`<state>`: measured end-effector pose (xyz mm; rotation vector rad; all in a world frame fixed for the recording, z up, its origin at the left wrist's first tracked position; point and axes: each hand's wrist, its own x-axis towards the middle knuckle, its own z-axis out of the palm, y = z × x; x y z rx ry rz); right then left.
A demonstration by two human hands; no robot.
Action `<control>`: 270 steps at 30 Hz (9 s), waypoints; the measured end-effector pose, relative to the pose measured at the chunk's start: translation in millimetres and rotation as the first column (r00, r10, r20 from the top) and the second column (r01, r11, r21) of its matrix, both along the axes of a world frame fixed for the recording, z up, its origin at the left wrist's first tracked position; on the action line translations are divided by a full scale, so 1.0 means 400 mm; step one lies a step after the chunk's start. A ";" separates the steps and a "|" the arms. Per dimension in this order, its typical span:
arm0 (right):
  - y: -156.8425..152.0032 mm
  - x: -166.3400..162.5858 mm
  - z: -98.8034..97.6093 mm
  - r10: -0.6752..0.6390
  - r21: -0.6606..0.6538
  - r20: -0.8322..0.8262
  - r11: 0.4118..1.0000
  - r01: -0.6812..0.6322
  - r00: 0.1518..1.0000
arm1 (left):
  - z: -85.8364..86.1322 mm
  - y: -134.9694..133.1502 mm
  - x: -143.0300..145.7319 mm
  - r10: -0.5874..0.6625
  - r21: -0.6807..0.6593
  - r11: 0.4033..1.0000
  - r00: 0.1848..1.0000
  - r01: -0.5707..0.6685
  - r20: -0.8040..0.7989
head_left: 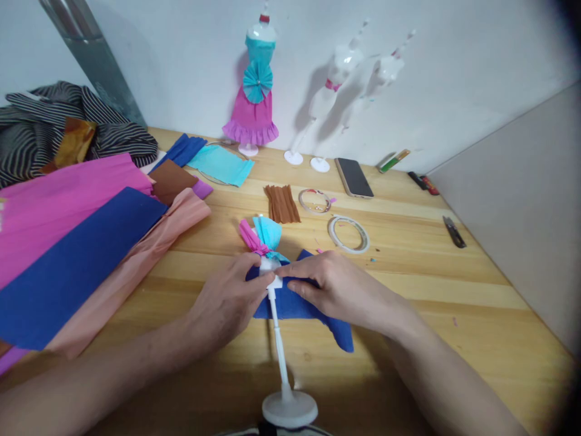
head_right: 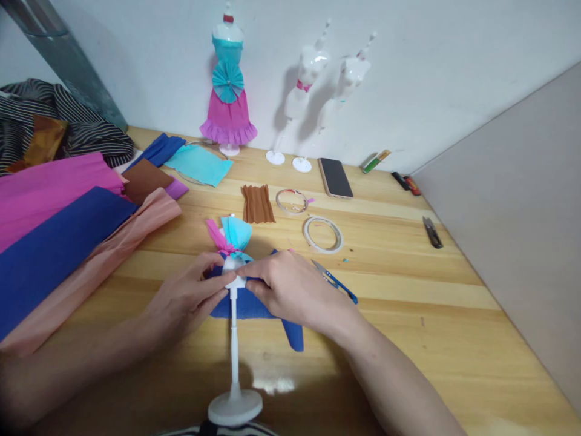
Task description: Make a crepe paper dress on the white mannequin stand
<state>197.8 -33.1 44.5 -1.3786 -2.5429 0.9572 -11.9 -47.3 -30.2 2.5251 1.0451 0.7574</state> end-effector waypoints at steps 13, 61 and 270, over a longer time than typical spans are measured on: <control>0.003 -0.007 -0.016 0.024 0.036 0.054 0.999 -0.026 0.998 | 0.050 0.055 0.010 0.379 -0.701 0.681 0.921 -0.211 0.090; -0.002 0.000 -0.026 0.047 0.108 0.086 0.993 -0.056 0.995 | 0.031 0.064 0.017 0.553 -0.879 0.468 0.806 -0.092 0.210; 0.075 0.022 -0.078 0.261 0.598 0.027 0.769 -0.225 0.965 | 0.028 0.044 0.029 0.140 -0.090 0.989 0.957 -0.121 0.253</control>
